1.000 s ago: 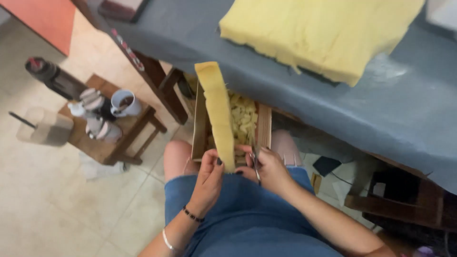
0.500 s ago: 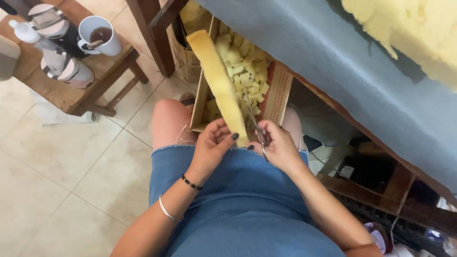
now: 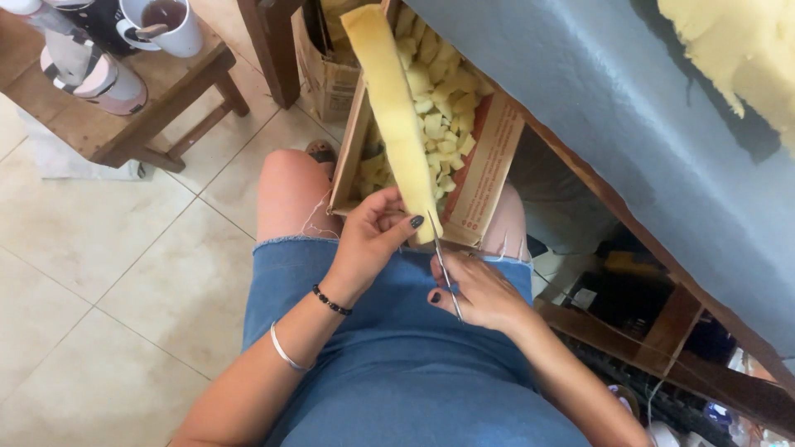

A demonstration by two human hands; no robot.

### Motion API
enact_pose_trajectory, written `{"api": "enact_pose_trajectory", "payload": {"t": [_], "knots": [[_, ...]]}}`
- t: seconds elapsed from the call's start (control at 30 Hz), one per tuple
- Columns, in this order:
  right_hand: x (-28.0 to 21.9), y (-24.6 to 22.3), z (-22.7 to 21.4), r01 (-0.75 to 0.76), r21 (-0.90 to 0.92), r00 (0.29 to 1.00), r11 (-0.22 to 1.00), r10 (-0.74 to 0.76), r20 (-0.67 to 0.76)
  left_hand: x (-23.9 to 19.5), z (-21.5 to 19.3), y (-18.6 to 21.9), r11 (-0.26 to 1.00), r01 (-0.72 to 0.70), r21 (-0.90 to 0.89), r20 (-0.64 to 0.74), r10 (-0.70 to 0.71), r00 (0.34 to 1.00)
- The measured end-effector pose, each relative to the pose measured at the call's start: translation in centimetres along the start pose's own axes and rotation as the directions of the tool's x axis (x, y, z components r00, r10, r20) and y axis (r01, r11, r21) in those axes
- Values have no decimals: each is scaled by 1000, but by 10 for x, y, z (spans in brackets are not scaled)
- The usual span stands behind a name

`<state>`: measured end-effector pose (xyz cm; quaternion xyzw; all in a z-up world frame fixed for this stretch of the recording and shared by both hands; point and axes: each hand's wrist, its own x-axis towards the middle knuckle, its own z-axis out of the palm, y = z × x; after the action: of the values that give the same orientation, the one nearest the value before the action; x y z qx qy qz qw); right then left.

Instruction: The person is using scissors to cut a large piece of yellow foam into small cubes and placing them into a cardboard box.

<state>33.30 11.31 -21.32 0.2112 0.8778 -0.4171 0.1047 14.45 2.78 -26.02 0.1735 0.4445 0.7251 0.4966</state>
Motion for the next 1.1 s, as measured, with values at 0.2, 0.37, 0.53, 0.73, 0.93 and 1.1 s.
{"api": "enact_pose_trajectory", "payload": {"t": [0.2, 0.37, 0.53, 0.73, 0.93, 1.1], "knots": [[-1, 7, 11, -43, -27, 997, 999, 40, -72, -2, -1, 9, 1000, -20, 19, -46, 21, 999], [-5, 13, 22, -141, -51, 974, 989, 129, -185, 0, -5, 2, 1000, -25, -8, -65, 25, 998], [-6, 11, 26, -191, 4, 950, 982, 186, -250, -4, 1, 15, 1000, -14, 10, -40, 14, 999], [-9, 9, 29, -188, -42, 943, 981, 169, -285, 5, 2, 54, 990, -67, 121, -95, 78, 992], [-4, 3, 13, -149, 20, 978, 989, 150, -145, 8, -4, 43, 989, -19, 148, -112, 36, 993], [6, -6, -3, -90, 9, 994, 996, 90, -65, -1, 0, 27, 985, 12, 170, -93, 4, 996]]}}
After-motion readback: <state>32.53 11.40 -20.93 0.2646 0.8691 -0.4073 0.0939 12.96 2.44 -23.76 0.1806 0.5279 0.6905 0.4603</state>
